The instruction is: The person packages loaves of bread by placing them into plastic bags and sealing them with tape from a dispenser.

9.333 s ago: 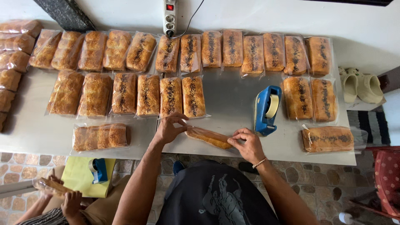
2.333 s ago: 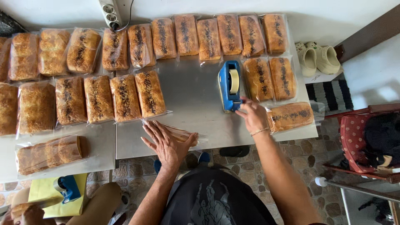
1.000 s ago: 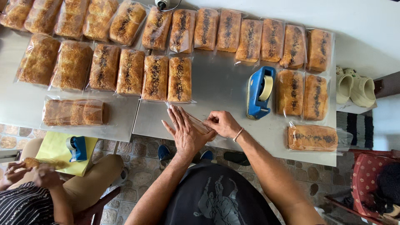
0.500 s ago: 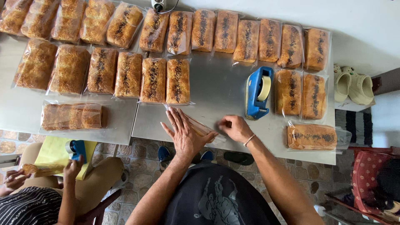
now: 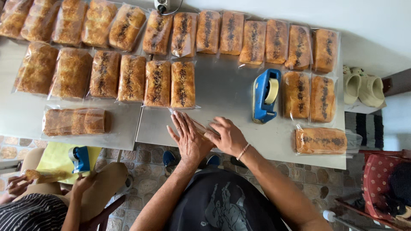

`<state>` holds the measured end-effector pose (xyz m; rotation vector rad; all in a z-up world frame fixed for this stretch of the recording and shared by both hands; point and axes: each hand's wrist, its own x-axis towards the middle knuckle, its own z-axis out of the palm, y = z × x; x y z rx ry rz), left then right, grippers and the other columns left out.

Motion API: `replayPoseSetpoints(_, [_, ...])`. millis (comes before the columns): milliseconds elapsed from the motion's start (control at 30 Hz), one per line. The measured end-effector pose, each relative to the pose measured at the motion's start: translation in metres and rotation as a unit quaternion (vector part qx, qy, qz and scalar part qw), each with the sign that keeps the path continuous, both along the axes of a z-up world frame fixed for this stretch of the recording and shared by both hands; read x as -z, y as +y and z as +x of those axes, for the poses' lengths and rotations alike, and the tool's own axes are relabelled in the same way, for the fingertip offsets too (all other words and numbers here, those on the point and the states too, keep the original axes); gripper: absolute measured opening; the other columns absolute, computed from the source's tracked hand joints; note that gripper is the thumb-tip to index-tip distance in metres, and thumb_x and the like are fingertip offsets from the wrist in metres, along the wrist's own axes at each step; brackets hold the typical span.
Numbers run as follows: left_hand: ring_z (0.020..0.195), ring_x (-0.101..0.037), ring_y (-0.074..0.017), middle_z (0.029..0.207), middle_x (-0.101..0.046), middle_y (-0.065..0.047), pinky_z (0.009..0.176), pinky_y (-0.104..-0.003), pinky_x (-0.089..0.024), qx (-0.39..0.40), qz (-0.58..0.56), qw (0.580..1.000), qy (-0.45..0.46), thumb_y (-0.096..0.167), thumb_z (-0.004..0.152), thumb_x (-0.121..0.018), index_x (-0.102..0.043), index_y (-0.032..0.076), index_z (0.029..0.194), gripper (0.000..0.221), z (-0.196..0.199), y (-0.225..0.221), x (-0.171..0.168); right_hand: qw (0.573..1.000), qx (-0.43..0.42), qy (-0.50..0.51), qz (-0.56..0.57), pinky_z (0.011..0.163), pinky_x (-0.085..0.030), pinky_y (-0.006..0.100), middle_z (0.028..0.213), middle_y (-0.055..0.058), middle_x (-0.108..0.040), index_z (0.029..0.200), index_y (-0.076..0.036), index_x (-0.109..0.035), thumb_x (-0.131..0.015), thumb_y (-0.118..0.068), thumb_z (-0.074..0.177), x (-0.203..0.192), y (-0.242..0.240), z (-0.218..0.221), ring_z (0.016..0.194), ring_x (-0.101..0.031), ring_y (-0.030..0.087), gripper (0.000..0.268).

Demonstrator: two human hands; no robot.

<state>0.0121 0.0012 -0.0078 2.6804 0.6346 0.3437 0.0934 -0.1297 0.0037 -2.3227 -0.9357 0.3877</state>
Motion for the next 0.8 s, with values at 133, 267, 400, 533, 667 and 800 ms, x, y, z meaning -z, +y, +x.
replayPoseSetpoints(133, [0.157, -0.007, -0.0412, 0.168, -0.011, -0.030, 0.120, -0.058, -0.011, 0.037, 0.062, 0.997, 0.006, 0.029, 0.075, -0.065, -0.019, -0.003, 0.161, 0.103, -0.011, 0.009, -0.008, 0.996, -0.085, 0.002, 0.023, 0.095, -0.055, 0.050, 0.131, 0.027, -0.062, 0.134, 0.001, -0.059, -0.051, -0.044, 0.105, -0.026, 0.000, -0.017, 0.122, -0.061, 0.042, 0.055])
replayPoseSetpoints(267, [0.155, -0.018, -0.0437, 0.166, -0.023, -0.029, 0.111, -0.064, -0.031, 0.099, -0.102, 0.990, 0.026, 0.039, 0.080, -0.077, -0.035, -0.004, 0.155, 0.097, -0.011, 0.040, 0.002, 0.988, -0.096, -0.115, -0.034, 0.095, -0.054, 0.047, 0.125, 0.019, -0.064, 0.156, -0.004, -0.037, -0.056, -0.046, 0.101, 0.032, -0.026, -0.027, 0.122, -0.061, 0.034, 0.072])
replayPoseSetpoints(400, [0.140, -0.042, -0.0486, 0.160, -0.037, -0.025, 0.097, -0.063, -0.044, -0.014, -0.100, 0.981, -0.164, 0.023, 0.084, -0.076, -0.042, 0.005, 0.155, 0.081, -0.002, 0.068, 0.048, 0.992, -0.067, -0.106, -0.001, 0.093, -0.056, 0.050, 0.127, 0.022, -0.063, 0.158, -0.006, -0.035, -0.060, -0.035, 0.099, 0.035, -0.027, -0.032, 0.119, -0.063, 0.038, 0.070])
replayPoseSetpoints(533, [0.107, -0.071, -0.0344, 0.102, -0.077, -0.013, 0.086, -0.045, -0.058, -0.141, -0.390, 0.894, -0.168, 0.039, 0.081, -0.089, -0.074, 0.009, 0.118, 0.049, 0.016, 0.084, 0.086, 0.992, -0.033, -0.119, 0.040, 0.089, -0.059, 0.051, 0.131, 0.020, -0.061, 0.157, -0.009, -0.039, -0.068, -0.038, 0.093, 0.042, -0.022, -0.038, 0.116, -0.064, 0.039, 0.076])
replayPoseSetpoints(667, [0.101, -0.075, -0.0259, 0.089, -0.080, -0.010, 0.084, -0.035, -0.057, -0.161, -0.436, 0.857, -0.223, 0.029, 0.081, -0.091, -0.083, 0.014, 0.100, 0.026, 0.035, 0.075, 0.059, 0.989, 0.004, -0.134, 0.065, 0.074, -0.063, 0.049, 0.114, 0.017, -0.067, 0.153, -0.013, -0.046, -0.071, -0.030, 0.088, 0.054, -0.026, -0.038, 0.099, -0.071, 0.039, 0.072])
replayPoseSetpoints(800, [0.085, -0.076, -0.0237, 0.089, -0.080, 0.003, 0.075, -0.033, -0.058, -0.052, -0.214, 0.948, -0.232, 0.024, 0.086, -0.083, -0.083, 0.027, 0.087, 0.003, 0.044, 0.069, 0.054, 0.988, 0.025, -0.142, 0.054, 0.070, -0.064, 0.048, 0.111, 0.015, -0.069, 0.151, -0.014, -0.049, -0.074, -0.028, 0.086, 0.038, -0.045, -0.044, 0.097, -0.073, 0.038, 0.072])
